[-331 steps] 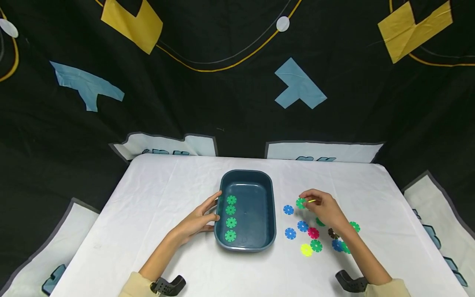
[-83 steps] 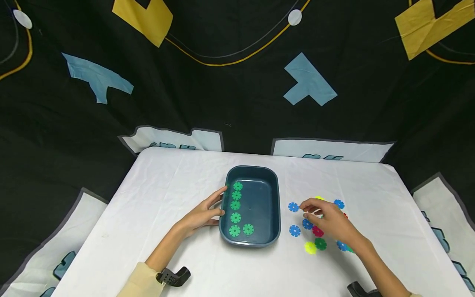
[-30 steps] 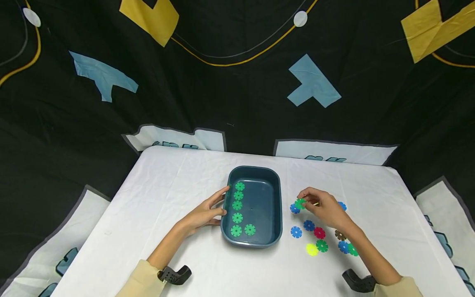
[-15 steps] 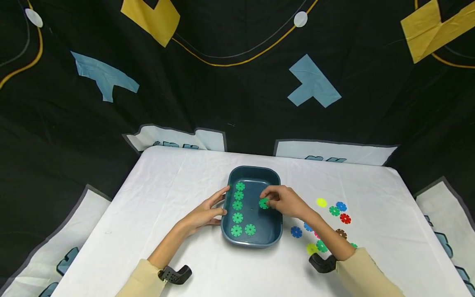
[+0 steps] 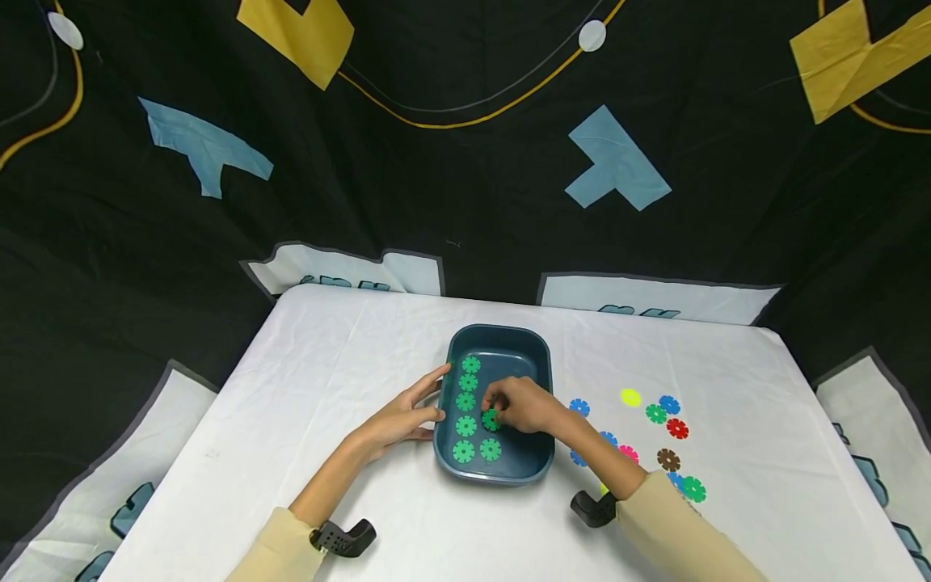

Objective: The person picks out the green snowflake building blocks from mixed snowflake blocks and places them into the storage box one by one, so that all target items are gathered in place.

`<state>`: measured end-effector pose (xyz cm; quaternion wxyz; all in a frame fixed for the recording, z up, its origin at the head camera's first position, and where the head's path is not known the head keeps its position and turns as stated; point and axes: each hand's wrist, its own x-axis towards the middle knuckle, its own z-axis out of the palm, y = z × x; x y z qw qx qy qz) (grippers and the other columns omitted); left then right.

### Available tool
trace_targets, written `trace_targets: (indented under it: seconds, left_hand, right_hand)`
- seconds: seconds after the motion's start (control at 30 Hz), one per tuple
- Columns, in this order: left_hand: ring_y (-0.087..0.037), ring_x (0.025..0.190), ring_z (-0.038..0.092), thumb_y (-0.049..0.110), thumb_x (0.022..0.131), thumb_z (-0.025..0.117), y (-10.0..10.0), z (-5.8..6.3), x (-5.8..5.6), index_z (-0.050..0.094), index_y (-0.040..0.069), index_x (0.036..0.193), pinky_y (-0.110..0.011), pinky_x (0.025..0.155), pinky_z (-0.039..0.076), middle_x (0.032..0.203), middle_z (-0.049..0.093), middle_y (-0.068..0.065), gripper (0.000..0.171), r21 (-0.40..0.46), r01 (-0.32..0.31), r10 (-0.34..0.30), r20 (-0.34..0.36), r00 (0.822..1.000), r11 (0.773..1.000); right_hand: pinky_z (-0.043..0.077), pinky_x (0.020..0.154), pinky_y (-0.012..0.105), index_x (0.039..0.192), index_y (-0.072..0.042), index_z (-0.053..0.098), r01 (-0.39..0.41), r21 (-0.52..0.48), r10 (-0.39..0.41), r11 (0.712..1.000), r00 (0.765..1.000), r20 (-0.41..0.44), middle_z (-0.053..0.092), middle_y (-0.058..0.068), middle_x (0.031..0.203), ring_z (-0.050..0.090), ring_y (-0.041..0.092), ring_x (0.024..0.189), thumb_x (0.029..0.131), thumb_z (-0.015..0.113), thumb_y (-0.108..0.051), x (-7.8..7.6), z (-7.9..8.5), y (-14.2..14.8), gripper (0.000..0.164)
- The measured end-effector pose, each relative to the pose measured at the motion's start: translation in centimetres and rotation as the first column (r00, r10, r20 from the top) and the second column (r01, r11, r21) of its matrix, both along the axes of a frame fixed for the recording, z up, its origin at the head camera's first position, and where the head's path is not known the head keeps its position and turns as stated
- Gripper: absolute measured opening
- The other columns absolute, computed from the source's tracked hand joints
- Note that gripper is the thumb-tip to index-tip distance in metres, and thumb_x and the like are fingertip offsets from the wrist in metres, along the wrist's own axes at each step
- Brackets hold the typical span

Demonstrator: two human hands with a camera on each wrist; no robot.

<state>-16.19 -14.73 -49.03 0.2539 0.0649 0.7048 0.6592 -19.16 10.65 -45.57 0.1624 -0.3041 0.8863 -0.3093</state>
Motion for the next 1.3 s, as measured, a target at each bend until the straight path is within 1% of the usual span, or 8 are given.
trace_targets:
  seconds: [0.23,0.37,0.5,0.67,0.87,1.03,1.17,1.3]
  left_hand:
    - [-0.040,0.136,0.041,0.011,0.091,0.062,0.0,0.1,0.0,0.026,0.035,0.159,-0.050,0.094,0.051,0.164,0.012,-0.016,0.080,0.004,0.006,-0.006,0.000,1.000,1.000]
    - [-0.040,0.137,0.040,0.012,0.091,0.062,0.0,0.1,-0.1,0.027,0.035,0.158,-0.050,0.094,0.051,0.164,0.012,-0.016,0.079,0.003,0.008,-0.008,-0.003,1.000,1.000]
    - [-0.040,0.138,0.039,0.011,0.092,0.062,0.0,0.0,-0.2,0.026,0.035,0.159,-0.050,0.094,0.051,0.164,0.012,-0.016,0.079,0.005,0.012,-0.012,-0.006,1.000,1.000]
    - [-0.040,0.135,0.042,0.010,0.093,0.061,0.0,-0.1,-0.3,0.025,0.032,0.159,-0.050,0.094,0.050,0.164,0.014,-0.015,0.078,0.023,0.020,-0.020,-0.007,1.000,1.000]
    - [-0.039,0.134,0.044,0.011,0.092,0.062,0.0,-0.1,-0.4,0.026,0.033,0.159,-0.050,0.094,0.051,0.164,0.014,-0.015,0.079,0.009,0.007,-0.007,-0.005,1.000,1.000]
    - [-0.040,0.135,0.043,0.010,0.092,0.062,-0.1,-0.1,-0.3,0.026,0.033,0.159,-0.050,0.094,0.051,0.164,0.014,-0.014,0.079,0.005,0.004,-0.004,-0.010,1.000,1.000]
    - [-0.040,0.134,0.044,0.010,0.092,0.061,-0.1,-0.1,-0.3,0.027,0.034,0.159,-0.051,0.094,0.050,0.164,0.015,-0.015,0.078,0.005,0.003,-0.003,-0.010,1.000,1.000]
    - [-0.040,0.133,0.044,0.010,0.091,0.061,0.0,0.0,-0.1,0.026,0.033,0.159,-0.051,0.095,0.050,0.164,0.015,-0.015,0.079,0.003,0.002,-0.002,-0.004,1.000,1.000]
  right_hand:
    - [0.044,0.056,0.026,0.096,-0.008,0.074,0.018,0.062,-0.018,0.998,1.000,-0.013,0.061,-0.002,0.075,0.053,0.013,0.066,0.087,0.069,0.005,0.0,-0.8,-0.7,0.017]
    - [0.045,0.058,0.029,0.097,-0.009,0.074,0.030,0.083,-0.027,0.996,0.999,-0.031,0.060,-0.002,0.076,0.053,0.014,0.068,0.088,0.069,0.004,-0.1,-0.8,-0.9,0.017]
    - [0.048,0.063,0.030,0.097,-0.008,0.074,0.028,0.046,-0.026,0.999,0.999,-0.034,0.064,-0.001,0.080,0.055,0.013,0.072,0.088,0.070,0.003,0.0,-0.6,-0.7,0.015]
    - [0.051,0.066,0.027,0.098,-0.006,0.074,0.023,-0.061,-0.026,0.998,0.999,-0.047,0.067,-0.001,0.088,0.058,0.012,0.078,0.087,0.073,0.000,0.3,0.7,0.4,0.013]
    - [0.053,0.066,0.026,0.099,-0.005,0.072,0.043,-0.138,-0.047,0.990,0.998,-0.028,0.064,-0.004,0.088,0.059,0.015,0.078,0.088,0.074,-0.003,1.2,2.5,3.1,0.012]
    - [0.054,0.072,0.028,0.099,-0.008,0.073,0.127,-0.129,-0.132,0.984,0.991,-0.031,0.066,-0.004,0.090,0.060,0.016,0.082,0.088,0.075,-0.005,2.2,3.3,6.3,0.012]
    - [0.055,0.076,0.029,0.098,-0.010,0.073,0.226,-0.121,-0.232,0.967,0.972,-0.037,0.067,-0.005,0.094,0.062,0.015,0.084,0.089,0.074,-0.008,3.5,3.1,9.5,0.009]
    - [0.055,0.073,0.027,0.098,-0.008,0.073,0.302,-0.108,-0.303,0.947,0.953,0.002,0.067,-0.004,0.093,0.062,0.016,0.084,0.090,0.073,-0.008,5.5,2.2,12.5,0.008]
